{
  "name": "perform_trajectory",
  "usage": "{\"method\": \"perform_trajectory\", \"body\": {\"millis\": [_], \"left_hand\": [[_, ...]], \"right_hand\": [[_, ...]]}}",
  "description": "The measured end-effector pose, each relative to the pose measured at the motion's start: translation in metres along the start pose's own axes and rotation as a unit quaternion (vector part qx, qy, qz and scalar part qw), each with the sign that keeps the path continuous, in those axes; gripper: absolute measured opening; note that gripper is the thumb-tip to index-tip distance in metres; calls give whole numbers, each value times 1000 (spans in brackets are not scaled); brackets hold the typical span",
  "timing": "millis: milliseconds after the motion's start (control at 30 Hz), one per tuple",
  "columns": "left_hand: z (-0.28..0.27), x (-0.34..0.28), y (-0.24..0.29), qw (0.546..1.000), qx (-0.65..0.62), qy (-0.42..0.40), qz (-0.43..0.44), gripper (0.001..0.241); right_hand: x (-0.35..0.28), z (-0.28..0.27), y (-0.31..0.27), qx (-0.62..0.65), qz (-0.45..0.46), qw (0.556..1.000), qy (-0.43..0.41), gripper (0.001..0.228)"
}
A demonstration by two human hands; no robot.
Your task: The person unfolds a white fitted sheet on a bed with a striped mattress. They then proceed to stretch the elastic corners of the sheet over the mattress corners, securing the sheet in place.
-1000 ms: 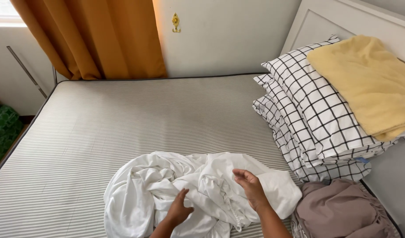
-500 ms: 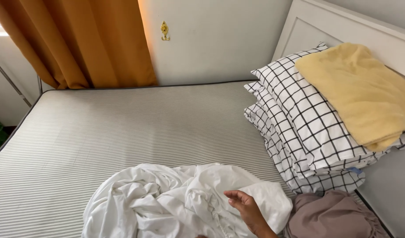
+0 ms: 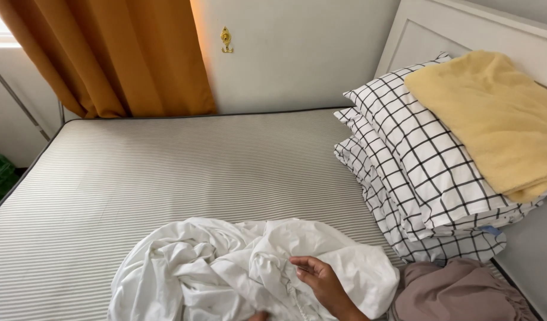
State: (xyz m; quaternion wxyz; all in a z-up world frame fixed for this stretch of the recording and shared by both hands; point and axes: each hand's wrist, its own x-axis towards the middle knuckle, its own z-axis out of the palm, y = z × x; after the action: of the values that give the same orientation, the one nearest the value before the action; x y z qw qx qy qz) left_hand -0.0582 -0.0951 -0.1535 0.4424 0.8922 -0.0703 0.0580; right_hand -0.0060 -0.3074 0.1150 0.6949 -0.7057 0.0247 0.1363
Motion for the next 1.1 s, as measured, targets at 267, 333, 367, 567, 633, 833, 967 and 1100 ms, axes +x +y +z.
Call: {"method": "perform_trajectory", "body": {"millis": [267,333,367,567,633,833,967,1100], "left_hand": [[-127,105,130,997,23,76,26,34],[-157,105,176,996,25,81,21,33],[-173,104,198,989,25,112,91,31],[-289,92,296,949,-25,237,208,21],[-332,94,305,938,-55,284,189,20],[-442,82,306,878,-232,401,118,14],[-485,82,278,834,-292,447,137,16],[-528,85,246,770,-367,501,144,35]], "right_hand": [[-25,42,-50,-18,-30,999,-8,37],[-33,52,-62,-24,-34,999,-12,40],[-33,54,-62,-14,-80,996,-29,44],[-63,51,-106,-227,-140,964,-7,40],[-75,37,-117,-290,-114,950,-11,37],[-99,-21,-93,-674,64,736,-35,38],[-106,-72,-82,-719,174,672,30,40],[-91,-138,-69,-609,148,756,189,46]]}}
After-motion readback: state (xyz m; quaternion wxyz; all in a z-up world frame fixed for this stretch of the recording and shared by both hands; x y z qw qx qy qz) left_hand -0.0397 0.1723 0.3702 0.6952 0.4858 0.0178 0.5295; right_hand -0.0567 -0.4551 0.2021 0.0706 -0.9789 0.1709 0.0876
